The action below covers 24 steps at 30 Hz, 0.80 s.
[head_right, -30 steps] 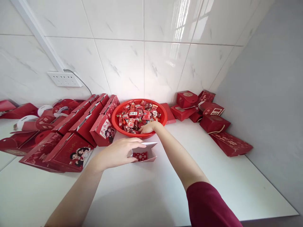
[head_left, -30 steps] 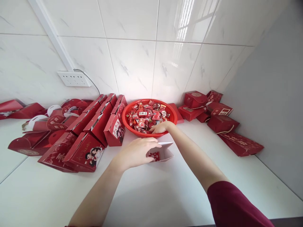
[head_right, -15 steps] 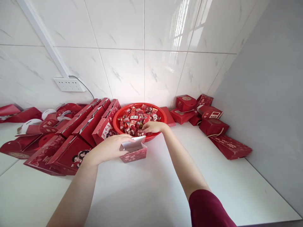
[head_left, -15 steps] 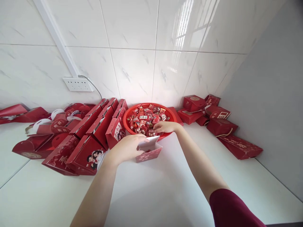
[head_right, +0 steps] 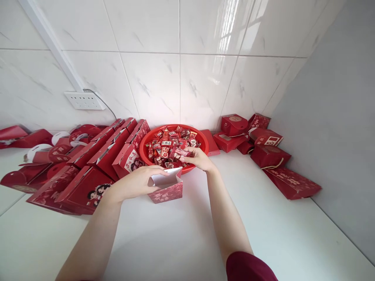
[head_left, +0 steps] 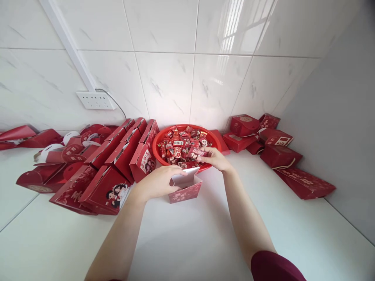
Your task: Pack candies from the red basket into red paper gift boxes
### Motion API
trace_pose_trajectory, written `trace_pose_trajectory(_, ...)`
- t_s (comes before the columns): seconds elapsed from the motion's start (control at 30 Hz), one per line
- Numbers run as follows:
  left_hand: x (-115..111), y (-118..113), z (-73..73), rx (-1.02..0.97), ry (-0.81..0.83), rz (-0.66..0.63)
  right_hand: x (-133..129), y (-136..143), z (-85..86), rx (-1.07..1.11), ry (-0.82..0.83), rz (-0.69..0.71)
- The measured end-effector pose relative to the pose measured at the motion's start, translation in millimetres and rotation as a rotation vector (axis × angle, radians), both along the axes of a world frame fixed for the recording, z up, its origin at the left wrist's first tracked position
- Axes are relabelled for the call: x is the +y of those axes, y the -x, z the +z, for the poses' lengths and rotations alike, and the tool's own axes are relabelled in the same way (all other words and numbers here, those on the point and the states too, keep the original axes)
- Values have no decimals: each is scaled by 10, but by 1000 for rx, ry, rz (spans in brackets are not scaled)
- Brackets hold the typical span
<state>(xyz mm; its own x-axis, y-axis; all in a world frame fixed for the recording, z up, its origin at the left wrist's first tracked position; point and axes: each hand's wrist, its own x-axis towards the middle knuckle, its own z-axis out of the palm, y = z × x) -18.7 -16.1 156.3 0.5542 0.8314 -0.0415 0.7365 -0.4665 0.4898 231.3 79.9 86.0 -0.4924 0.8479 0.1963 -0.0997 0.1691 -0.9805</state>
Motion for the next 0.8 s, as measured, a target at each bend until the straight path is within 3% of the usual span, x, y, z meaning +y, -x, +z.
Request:
trace_pose_trajectory(0.17, -55, -78, 94, 22, 22, -50, -49, -64, 75, 173, -90, -74)
trace_pose_trajectory(0.4, -328, -237, 111, 125, 30, -147, -553, -160, 598, 335, -388, -158)
trace_pose_trajectory(0.53, -309, -250, 86, 125, 45, -158, -828, -166, 753, 283, -490, -166)
trace_pose_trajectory(0.67, -270, -229, 84, 113, 43, -159, -974, -167, 808, 281, -447, 37)
trace_pose_trajectory(0.8, -288, -251, 151, 107, 69, -129, -1020, -147, 894, 55, -538, 255)
